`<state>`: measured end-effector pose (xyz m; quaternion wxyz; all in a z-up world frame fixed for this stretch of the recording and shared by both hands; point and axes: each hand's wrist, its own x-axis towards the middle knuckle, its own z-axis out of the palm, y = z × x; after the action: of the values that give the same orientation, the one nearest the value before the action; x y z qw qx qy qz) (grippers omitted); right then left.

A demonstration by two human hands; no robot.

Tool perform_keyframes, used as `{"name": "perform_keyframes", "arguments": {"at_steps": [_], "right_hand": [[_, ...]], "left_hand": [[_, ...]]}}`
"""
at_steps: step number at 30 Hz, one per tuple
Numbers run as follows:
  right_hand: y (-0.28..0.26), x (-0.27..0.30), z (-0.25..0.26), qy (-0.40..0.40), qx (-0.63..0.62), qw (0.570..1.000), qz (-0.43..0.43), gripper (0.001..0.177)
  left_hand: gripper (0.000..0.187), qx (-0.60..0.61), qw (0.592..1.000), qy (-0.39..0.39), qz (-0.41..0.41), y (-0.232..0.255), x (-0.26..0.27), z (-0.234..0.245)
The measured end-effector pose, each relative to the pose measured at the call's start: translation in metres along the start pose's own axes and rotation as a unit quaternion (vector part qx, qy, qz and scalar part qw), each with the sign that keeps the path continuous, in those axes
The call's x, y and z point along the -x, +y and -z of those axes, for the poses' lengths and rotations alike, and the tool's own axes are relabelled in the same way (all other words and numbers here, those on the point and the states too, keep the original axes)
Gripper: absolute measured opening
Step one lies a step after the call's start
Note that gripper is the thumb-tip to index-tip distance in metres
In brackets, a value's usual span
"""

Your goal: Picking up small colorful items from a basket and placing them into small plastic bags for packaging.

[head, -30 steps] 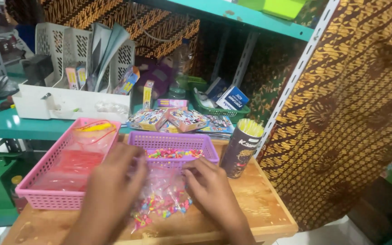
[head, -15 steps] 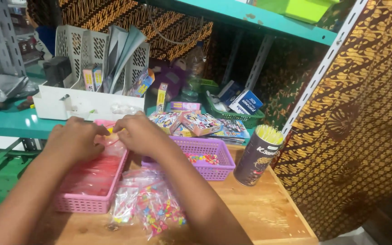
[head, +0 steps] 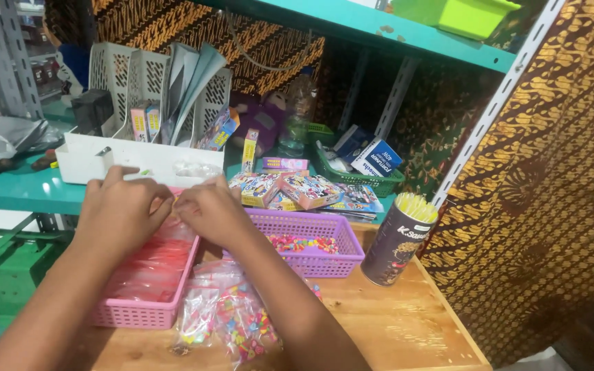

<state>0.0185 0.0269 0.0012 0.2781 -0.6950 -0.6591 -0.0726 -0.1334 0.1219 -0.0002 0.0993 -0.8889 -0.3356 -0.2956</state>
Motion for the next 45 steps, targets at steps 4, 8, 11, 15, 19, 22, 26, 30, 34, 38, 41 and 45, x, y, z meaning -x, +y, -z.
{"name": "perform_keyframes", "arguments": {"at_steps": [4, 8, 11, 15, 19, 22, 26, 30, 34, 38, 41, 45], "right_hand": [[-0.017, 0.007, 0.028, 0.076, -0.007, 0.997, 0.024, 0.029], [-0.006, 0.023, 0.051, 0.128, -0.091, 0.986, 0.063, 0.02], [0.004, 0.042, 0.077, 0.128, -0.167, 0.976, 0.055, 0.019], [0.03, 0.074, 0.101, 0.206, -0.201, 0.955, 0.07, 0.009], [0.069, 0.096, 0.118, 0.253, -0.184, 0.948, 0.053, 0.008], [0.088, 0.115, 0.133, 0.279, -0.179, 0.943, -0.031, 0.009], [0.095, 0.128, 0.138, 0.318, -0.181, 0.928, -0.07, 0.011], [0.077, 0.129, 0.132, 0.333, -0.131, 0.934, -0.009, 0.011], [0.065, 0.131, 0.12, 0.33, -0.085, 0.938, 0.058, 0.011], [0.063, 0.133, 0.114, 0.286, -0.072, 0.953, 0.065, 0.011], [0.063, 0.134, 0.116, 0.277, -0.038, 0.958, 0.061, 0.012], [0.057, 0.137, 0.116, 0.241, 0.019, 0.97, 0.038, 0.013]], "left_hand": [[0.019, 0.001, 0.992, 0.124, -0.023, 0.009, 0.009, 0.019], [0.013, 0.058, 0.975, 0.205, -0.055, 0.021, 0.014, 0.033], [0.015, 0.121, 0.969, 0.208, -0.053, 0.037, 0.012, 0.04], [0.014, 0.257, 0.94, 0.208, -0.08, 0.071, 0.007, 0.044], [0.018, 0.253, 0.946, 0.19, -0.077, 0.127, 0.0, 0.05], [0.017, 0.236, 0.935, 0.246, -0.098, 0.164, -0.008, 0.044], [0.018, 0.3, 0.94, 0.128, -0.097, 0.198, -0.008, 0.038], [0.014, 0.377, 0.917, 0.079, -0.108, 0.205, -0.003, 0.033], [0.018, 0.339, 0.922, 0.115, -0.149, 0.194, 0.008, 0.015], [0.015, 0.282, 0.935, 0.128, -0.173, 0.194, 0.01, 0.001], [0.016, 0.279, 0.94, 0.11, -0.161, 0.196, 0.01, -0.006], [0.02, 0.348, 0.928, 0.071, -0.115, 0.196, 0.009, -0.021]]}}
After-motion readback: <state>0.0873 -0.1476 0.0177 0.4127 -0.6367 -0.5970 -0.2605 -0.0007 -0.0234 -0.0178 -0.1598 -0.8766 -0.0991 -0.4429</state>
